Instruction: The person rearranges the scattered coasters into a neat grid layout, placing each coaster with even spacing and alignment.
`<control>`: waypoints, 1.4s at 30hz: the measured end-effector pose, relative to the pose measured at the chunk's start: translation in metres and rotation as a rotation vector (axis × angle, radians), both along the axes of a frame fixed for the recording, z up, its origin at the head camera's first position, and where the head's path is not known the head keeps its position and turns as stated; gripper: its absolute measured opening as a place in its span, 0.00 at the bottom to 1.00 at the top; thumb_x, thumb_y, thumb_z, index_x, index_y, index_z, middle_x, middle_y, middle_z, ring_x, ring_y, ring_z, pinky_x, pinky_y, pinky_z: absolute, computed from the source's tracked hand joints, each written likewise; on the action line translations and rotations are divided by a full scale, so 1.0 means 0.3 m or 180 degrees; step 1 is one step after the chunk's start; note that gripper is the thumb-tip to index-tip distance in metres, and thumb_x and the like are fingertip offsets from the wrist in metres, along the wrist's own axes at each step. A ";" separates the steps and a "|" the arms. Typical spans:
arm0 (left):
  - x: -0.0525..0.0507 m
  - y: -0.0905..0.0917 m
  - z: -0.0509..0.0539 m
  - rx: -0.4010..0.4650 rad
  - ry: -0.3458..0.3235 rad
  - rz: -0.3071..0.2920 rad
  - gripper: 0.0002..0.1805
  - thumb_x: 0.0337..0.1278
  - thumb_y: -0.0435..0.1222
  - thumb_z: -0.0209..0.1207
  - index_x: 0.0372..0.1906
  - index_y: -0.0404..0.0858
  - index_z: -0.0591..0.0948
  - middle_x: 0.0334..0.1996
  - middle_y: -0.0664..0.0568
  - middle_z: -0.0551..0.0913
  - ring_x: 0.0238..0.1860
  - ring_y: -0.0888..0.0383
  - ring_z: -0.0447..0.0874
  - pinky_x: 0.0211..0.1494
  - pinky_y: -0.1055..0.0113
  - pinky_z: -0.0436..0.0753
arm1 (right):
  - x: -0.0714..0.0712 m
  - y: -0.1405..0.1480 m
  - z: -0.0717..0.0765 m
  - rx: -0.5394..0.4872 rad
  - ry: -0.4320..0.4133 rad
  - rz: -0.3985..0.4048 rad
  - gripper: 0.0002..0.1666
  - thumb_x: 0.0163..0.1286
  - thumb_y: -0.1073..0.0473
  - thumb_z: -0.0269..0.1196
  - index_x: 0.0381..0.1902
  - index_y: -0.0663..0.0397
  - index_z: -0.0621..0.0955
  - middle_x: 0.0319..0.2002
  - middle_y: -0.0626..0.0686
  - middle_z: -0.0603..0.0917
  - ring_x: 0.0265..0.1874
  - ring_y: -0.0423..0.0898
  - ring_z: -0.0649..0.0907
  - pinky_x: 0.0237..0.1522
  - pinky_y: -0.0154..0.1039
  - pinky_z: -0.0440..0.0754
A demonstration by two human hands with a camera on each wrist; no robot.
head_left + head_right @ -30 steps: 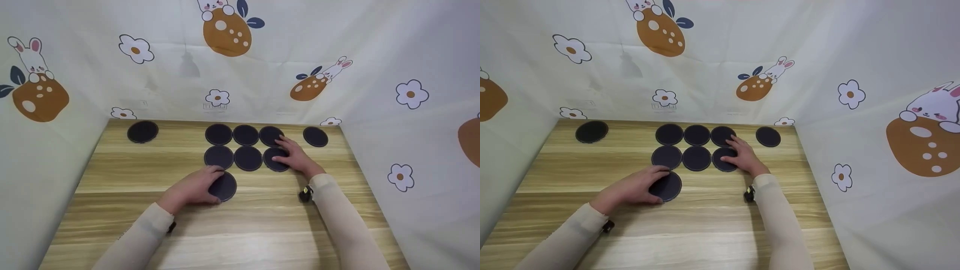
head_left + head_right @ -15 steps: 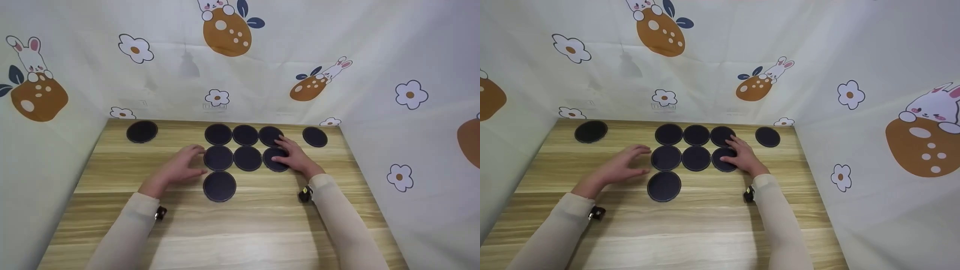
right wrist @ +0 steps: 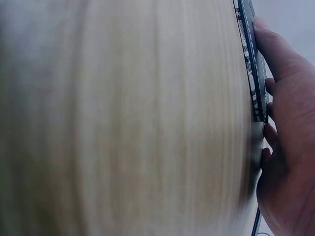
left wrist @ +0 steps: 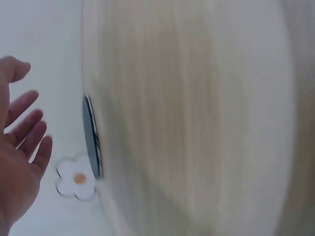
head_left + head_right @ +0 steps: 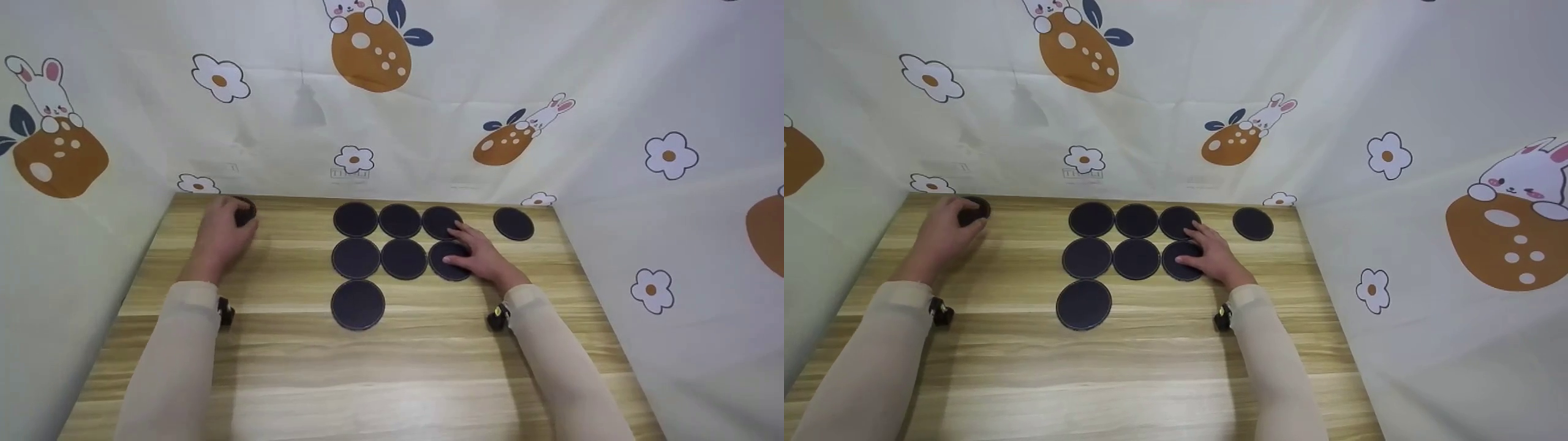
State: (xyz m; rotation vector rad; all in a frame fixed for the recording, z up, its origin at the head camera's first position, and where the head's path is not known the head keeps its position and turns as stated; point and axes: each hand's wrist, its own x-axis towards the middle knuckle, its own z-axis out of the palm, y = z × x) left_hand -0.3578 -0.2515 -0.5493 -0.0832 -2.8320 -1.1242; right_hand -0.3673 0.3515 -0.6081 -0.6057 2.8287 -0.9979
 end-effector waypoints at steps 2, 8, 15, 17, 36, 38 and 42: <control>-0.013 -0.040 -0.004 0.0011 -0.0058 0.0128 0.32 0.78 0.44 0.64 0.74 0.27 0.74 0.78 0.27 0.63 0.79 0.26 0.61 0.79 0.26 0.64 | 0.002 -0.001 -0.001 -0.0003 -0.0001 0.0004 0.49 0.72 0.46 0.78 0.83 0.56 0.73 0.88 0.60 0.60 0.86 0.67 0.56 0.85 0.66 0.53; -0.041 -0.118 -0.022 -0.0114 -0.0245 0.0240 0.46 0.75 0.53 0.67 0.82 0.28 0.66 0.84 0.26 0.53 0.81 0.22 0.54 0.80 0.24 0.59 | 0.004 0.000 -0.001 0.0016 -0.0061 0.0003 0.49 0.73 0.45 0.78 0.84 0.55 0.72 0.88 0.59 0.59 0.86 0.66 0.55 0.85 0.65 0.52; -0.070 -0.134 -0.039 -0.0280 -0.0531 0.0188 0.59 0.70 0.61 0.68 0.89 0.32 0.54 0.88 0.26 0.40 0.83 0.19 0.46 0.79 0.21 0.56 | -0.004 0.005 0.001 0.0081 -0.0041 0.0018 0.49 0.74 0.45 0.77 0.84 0.55 0.71 0.88 0.60 0.59 0.86 0.67 0.56 0.85 0.65 0.53; -0.079 -0.131 -0.042 -0.0325 -0.0581 0.0179 0.63 0.69 0.63 0.68 0.89 0.30 0.50 0.87 0.24 0.40 0.82 0.18 0.47 0.78 0.21 0.57 | -0.005 0.005 0.001 0.0070 -0.0034 0.0033 0.49 0.74 0.46 0.77 0.84 0.56 0.71 0.88 0.60 0.59 0.86 0.67 0.56 0.85 0.65 0.53; -0.129 -0.133 -0.121 -0.0674 -0.0616 0.0204 0.60 0.71 0.61 0.65 0.85 0.21 0.56 0.81 0.16 0.52 0.80 0.19 0.52 0.78 0.24 0.62 | 0.000 -0.005 0.003 0.0035 0.0042 0.0042 0.48 0.73 0.46 0.78 0.83 0.56 0.73 0.88 0.60 0.61 0.86 0.67 0.57 0.84 0.66 0.53; -0.129 -0.132 -0.123 -0.0632 -0.0613 0.0228 0.59 0.71 0.61 0.65 0.85 0.22 0.57 0.82 0.18 0.52 0.81 0.20 0.52 0.79 0.25 0.62 | 0.000 -0.004 0.006 0.0032 0.0056 0.0046 0.48 0.72 0.46 0.78 0.83 0.57 0.73 0.87 0.61 0.61 0.85 0.67 0.58 0.84 0.66 0.54; -0.127 -0.123 -0.122 -0.0559 -0.0660 0.0294 0.58 0.71 0.61 0.65 0.85 0.23 0.58 0.83 0.19 0.52 0.81 0.21 0.53 0.79 0.26 0.63 | -0.001 -0.001 0.007 0.0047 0.0067 0.0048 0.48 0.72 0.45 0.78 0.82 0.57 0.73 0.87 0.61 0.61 0.85 0.67 0.58 0.84 0.66 0.54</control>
